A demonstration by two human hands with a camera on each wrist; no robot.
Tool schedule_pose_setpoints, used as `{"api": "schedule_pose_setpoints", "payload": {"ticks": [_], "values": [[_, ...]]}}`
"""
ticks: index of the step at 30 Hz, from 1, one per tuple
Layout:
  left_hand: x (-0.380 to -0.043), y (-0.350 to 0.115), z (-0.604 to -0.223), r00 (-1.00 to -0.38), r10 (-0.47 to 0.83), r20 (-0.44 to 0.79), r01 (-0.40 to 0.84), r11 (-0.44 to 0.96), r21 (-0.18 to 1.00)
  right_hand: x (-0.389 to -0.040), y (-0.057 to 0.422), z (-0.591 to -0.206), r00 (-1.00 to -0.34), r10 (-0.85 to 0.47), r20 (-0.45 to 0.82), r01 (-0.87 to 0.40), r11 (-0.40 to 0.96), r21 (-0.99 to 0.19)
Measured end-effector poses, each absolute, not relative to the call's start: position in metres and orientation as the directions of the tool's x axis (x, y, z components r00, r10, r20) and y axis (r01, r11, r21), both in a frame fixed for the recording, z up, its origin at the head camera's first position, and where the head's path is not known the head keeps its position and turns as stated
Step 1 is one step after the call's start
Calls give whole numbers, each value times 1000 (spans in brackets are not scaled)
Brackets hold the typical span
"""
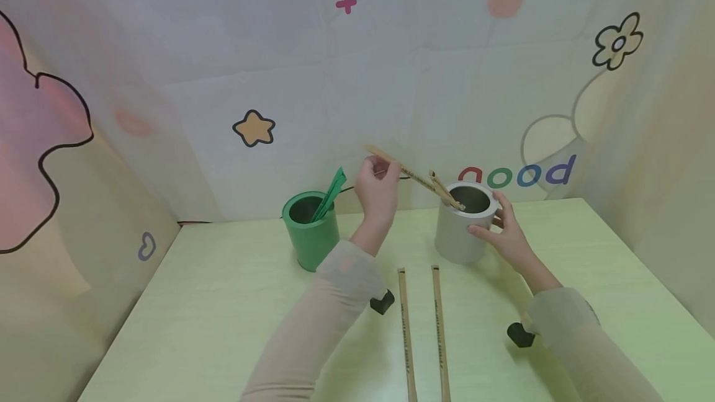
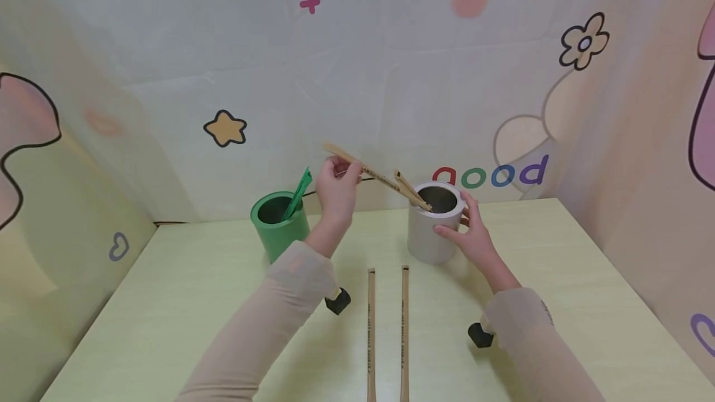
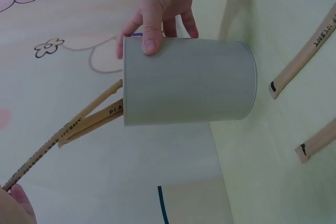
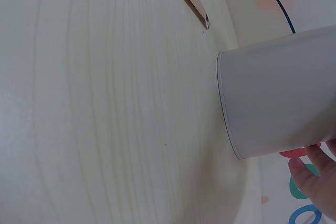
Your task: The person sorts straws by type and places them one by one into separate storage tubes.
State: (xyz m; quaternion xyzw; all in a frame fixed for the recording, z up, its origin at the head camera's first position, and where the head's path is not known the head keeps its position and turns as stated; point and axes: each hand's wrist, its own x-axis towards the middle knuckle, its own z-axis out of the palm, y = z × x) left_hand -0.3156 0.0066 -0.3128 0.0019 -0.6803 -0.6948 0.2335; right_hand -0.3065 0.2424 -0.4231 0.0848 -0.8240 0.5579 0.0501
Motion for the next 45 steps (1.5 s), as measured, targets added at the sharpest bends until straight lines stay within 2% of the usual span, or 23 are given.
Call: {"api": "schedule_pose_setpoints", "payload": {"ticks": [5, 20, 32, 45], "values": [[-314, 16, -318, -881, -310, 359, 334, 132, 933, -307, 243, -424, -981, -86, 175, -194, 357, -914], [-312, 31, -331, -921, -155, 357, 300, 304, 904, -304, 240, -418, -981, -88, 173, -193, 340, -921], [-313, 33, -344, -920, -67, 386, 316, 455, 832, -309, 243, -425, -981, -79, 179, -196, 357, -913], [-313, 24, -366, -959, -5, 282, 250, 448, 859, -291, 232, -403, -980, -87, 180, -200, 349, -916]]}}
